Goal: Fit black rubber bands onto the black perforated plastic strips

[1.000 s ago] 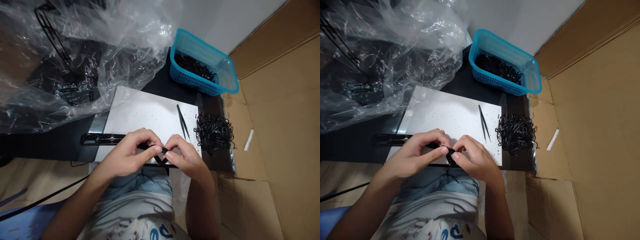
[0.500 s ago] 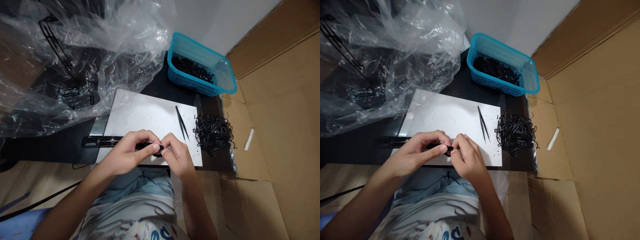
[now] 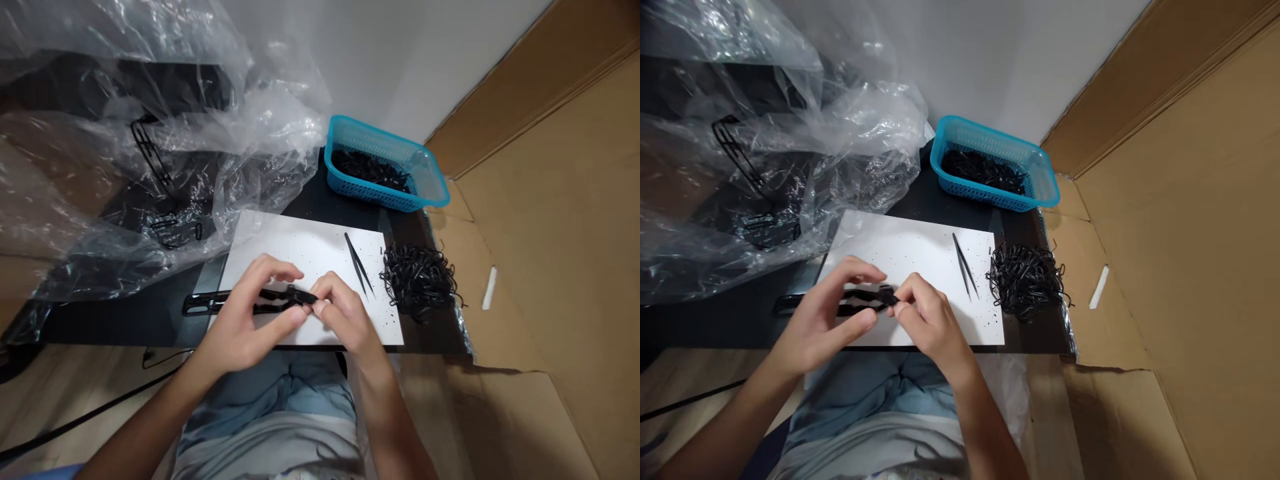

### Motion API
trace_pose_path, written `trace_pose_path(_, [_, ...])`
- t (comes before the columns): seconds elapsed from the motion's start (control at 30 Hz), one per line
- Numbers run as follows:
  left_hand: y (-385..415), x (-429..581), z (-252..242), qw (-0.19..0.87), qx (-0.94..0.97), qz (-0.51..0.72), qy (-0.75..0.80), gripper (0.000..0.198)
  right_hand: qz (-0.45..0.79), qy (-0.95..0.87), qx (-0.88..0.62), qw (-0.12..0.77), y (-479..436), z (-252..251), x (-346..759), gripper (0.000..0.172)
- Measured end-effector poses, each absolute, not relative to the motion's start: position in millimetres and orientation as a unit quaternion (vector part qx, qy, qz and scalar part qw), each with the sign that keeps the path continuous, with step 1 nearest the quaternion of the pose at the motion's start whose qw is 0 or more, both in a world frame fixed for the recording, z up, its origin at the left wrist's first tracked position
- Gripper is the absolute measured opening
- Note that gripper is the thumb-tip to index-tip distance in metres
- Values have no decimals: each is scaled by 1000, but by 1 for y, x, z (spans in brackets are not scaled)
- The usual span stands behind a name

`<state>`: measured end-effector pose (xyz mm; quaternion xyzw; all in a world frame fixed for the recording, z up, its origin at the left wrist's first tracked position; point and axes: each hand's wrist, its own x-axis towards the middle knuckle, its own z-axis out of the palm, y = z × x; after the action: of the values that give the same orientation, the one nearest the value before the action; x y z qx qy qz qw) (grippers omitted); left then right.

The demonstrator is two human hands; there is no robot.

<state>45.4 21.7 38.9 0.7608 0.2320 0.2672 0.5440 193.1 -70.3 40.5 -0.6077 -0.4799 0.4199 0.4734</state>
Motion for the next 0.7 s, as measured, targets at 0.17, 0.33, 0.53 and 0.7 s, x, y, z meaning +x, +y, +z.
trace_pose_path(0.17, [8, 43, 46, 378, 841, 335, 195, 11, 336, -564, -571, 492, -74, 34, 187, 10])
trace_pose_path(0.33, [13, 46, 34, 534, 646, 471, 274, 8, 314, -512, -571, 560, -81, 24, 192, 10])
trace_pose_path(0.53, [9, 40, 29, 613, 560, 488, 269, 5, 183, -471, -751, 424, -94, 13, 218, 9])
trace_pose_path(0.7, [-7, 43, 38, 584, 615, 478, 229, 11, 145, -424, -773, 449, -101, 22, 216, 16])
